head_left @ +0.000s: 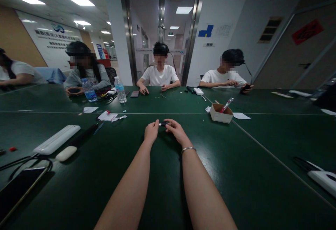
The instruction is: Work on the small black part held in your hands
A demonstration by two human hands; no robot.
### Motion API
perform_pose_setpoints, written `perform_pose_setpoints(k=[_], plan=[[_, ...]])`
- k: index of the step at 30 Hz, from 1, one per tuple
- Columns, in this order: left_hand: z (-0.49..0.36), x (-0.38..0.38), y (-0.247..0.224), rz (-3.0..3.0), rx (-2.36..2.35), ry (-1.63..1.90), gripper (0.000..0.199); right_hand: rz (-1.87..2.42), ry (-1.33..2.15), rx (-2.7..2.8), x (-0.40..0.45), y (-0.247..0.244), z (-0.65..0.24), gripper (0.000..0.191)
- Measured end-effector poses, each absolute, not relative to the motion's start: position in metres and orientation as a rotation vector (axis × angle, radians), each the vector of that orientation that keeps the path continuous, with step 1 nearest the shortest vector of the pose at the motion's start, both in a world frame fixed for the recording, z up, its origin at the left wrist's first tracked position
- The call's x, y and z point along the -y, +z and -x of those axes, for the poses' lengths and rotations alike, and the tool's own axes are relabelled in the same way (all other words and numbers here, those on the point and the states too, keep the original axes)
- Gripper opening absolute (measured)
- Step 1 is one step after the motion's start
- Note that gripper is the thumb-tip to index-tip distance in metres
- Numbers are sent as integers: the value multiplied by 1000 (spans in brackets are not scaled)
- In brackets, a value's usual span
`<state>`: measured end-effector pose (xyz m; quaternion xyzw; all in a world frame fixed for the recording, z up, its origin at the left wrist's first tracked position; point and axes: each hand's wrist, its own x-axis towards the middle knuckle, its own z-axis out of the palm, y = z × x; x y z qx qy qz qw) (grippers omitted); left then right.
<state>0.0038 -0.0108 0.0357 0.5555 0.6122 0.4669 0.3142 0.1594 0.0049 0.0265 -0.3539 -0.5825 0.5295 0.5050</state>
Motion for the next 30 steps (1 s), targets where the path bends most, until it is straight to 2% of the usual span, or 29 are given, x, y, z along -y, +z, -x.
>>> perform_pose_setpoints(k=[30], plan=[[-4, 16, 41, -1461, -1596, 1163, 50, 913, 1289, 1354, -2, 32, -157, 37]])
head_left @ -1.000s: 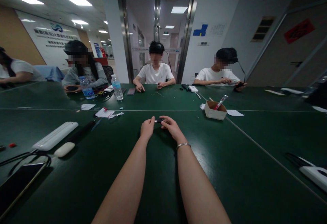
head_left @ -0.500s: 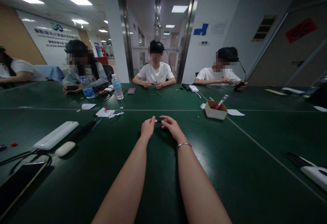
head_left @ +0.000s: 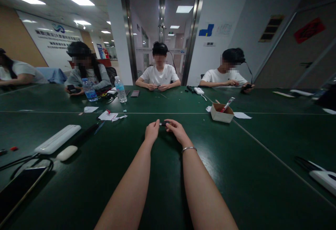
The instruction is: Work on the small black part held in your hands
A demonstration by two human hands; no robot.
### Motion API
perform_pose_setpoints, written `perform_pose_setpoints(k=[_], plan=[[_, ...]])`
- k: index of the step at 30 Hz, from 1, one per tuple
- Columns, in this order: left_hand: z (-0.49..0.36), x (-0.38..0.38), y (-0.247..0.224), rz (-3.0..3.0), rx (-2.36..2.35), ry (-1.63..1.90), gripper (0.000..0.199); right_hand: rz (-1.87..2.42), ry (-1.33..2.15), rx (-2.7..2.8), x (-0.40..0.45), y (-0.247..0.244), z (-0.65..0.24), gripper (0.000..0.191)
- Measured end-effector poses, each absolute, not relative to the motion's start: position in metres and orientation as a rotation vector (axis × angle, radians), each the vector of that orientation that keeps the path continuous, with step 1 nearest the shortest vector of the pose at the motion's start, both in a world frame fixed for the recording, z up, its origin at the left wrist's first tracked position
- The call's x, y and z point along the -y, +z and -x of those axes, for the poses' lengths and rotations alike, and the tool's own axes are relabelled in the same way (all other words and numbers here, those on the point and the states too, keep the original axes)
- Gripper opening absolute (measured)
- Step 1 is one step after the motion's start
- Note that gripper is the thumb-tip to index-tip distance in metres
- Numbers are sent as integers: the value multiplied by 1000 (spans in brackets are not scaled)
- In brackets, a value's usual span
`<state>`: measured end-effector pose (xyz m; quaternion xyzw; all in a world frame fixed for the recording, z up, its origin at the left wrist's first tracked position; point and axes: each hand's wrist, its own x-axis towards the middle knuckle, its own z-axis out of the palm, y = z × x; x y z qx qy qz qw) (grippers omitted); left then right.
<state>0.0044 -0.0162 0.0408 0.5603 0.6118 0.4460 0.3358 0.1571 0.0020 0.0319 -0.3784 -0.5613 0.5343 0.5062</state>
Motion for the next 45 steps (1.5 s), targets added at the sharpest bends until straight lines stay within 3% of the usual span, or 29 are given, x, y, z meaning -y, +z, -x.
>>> perform_pose_setpoints(k=[20, 30, 45], plan=[[-4, 5, 24, -1580, -1492, 1270, 39, 909, 1276, 1248, -7, 27, -157, 38], [-6, 5, 25, -1598, -1353, 1388, 16, 915, 1258, 1186, -10, 23, -156, 42], [-5, 5, 29, -1532, -1360, 1436, 18, 896, 1314, 1190, -6, 27, -156, 44]])
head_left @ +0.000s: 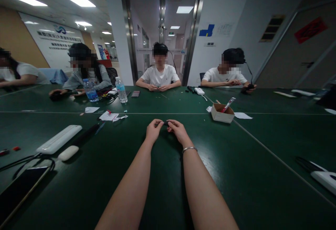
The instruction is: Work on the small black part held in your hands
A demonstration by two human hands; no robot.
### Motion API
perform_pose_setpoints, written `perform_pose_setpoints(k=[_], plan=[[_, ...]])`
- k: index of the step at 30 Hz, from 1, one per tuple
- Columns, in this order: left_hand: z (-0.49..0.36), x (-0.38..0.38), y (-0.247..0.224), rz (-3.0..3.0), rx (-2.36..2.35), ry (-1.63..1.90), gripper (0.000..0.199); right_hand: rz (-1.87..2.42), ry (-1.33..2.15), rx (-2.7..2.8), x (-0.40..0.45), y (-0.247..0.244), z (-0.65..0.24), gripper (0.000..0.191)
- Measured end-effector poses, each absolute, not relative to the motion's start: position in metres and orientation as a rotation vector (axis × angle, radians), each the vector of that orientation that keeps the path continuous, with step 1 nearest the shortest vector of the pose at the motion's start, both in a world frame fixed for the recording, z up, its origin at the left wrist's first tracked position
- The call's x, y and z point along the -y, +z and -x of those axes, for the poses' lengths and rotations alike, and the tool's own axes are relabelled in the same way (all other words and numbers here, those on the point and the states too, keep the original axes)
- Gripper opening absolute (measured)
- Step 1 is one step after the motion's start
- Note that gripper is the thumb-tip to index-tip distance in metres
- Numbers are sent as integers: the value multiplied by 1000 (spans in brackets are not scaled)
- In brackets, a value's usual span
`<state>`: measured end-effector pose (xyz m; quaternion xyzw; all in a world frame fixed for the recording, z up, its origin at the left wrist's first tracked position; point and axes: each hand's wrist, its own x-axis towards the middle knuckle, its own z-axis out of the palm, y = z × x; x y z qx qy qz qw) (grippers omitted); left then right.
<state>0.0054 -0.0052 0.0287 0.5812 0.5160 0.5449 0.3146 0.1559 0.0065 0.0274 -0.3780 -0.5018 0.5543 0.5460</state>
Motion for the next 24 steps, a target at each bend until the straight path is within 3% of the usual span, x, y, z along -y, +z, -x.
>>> perform_pose_setpoints(k=[9, 24], plan=[[-2, 5, 26, -1495, -1470, 1332, 39, 897, 1302, 1264, -5, 29, -156, 42], [-3, 16, 39, -1449, -1677, 1251, 50, 838, 1297, 1393, 2, 33, -155, 39]])
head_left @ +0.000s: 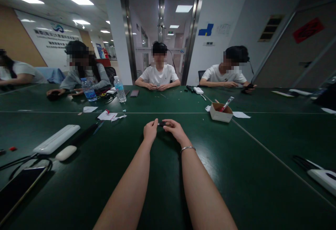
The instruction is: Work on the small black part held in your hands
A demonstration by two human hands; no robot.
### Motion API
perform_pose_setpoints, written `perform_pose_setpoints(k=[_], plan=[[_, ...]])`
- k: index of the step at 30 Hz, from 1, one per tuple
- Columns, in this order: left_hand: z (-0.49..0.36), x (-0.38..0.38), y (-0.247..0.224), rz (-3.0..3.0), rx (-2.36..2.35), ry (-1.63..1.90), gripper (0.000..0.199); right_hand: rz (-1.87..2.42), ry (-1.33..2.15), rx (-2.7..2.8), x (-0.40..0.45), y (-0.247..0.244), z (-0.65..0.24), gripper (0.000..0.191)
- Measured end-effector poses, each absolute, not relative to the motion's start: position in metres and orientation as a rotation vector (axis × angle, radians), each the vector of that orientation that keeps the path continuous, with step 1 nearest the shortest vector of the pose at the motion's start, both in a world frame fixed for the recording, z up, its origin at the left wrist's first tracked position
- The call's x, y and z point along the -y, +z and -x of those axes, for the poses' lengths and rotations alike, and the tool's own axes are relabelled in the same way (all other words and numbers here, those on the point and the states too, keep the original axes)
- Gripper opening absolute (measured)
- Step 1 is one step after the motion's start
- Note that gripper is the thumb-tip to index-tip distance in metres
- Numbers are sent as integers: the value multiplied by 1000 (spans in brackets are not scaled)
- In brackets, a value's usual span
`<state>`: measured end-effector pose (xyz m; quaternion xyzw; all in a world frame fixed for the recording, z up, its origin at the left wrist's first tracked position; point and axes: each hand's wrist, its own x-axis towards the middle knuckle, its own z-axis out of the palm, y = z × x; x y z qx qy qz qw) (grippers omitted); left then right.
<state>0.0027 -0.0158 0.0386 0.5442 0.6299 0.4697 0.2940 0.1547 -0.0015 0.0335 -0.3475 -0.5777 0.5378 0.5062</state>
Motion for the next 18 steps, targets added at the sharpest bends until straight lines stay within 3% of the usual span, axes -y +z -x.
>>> perform_pose_setpoints(k=[9, 15, 18], plan=[[-3, 10, 29, -1497, -1492, 1342, 37, 926, 1264, 1314, -2, 34, -155, 40], [-7, 2, 25, -1560, -1301, 1468, 11, 934, 1269, 1206, -5, 30, -154, 41], [-8, 1, 27, -1497, -1261, 1533, 20, 939, 1251, 1200, -6, 28, -154, 41]])
